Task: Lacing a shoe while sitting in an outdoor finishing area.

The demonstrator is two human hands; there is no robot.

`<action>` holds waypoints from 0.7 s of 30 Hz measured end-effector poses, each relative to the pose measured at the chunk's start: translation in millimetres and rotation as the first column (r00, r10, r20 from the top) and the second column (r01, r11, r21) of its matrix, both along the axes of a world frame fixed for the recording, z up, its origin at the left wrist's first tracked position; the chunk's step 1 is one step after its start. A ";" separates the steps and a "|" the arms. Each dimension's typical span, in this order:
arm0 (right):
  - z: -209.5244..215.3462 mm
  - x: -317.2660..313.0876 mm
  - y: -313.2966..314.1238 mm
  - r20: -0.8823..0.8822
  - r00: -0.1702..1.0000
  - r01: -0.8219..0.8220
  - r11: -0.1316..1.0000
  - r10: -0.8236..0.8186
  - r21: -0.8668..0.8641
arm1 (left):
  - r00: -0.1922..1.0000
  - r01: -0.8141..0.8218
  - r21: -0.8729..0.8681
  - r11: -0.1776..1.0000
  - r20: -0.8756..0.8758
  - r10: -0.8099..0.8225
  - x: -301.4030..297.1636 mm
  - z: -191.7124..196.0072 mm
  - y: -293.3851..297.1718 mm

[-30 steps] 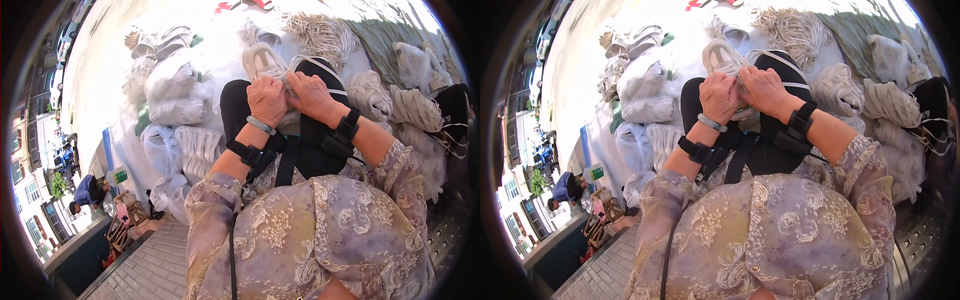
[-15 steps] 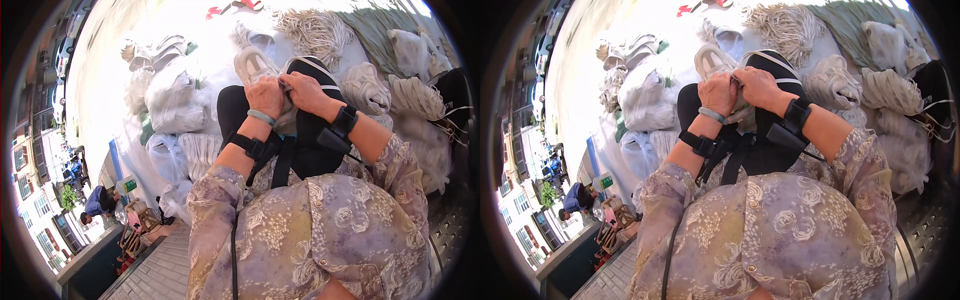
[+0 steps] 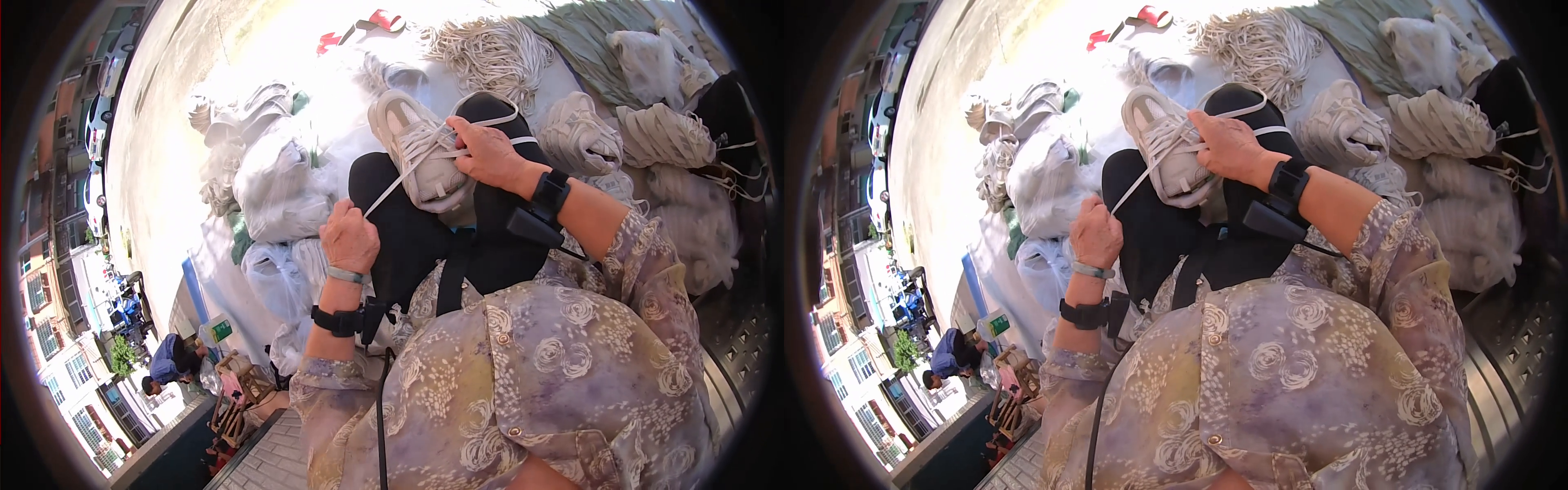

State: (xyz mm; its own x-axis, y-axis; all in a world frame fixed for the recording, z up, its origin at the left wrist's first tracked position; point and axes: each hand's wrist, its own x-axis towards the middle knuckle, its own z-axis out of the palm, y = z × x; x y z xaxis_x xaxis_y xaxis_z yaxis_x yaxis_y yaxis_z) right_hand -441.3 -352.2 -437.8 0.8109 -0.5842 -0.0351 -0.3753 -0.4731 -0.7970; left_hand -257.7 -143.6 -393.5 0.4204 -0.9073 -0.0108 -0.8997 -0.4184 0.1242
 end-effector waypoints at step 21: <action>0.2 36.6 -44.8 -0.260 0.939 -0.220 0.975 0.224 0.043 | 0.988 0.073 -0.275 0.959 -0.113 -0.107 3.4 -34.0 -39.2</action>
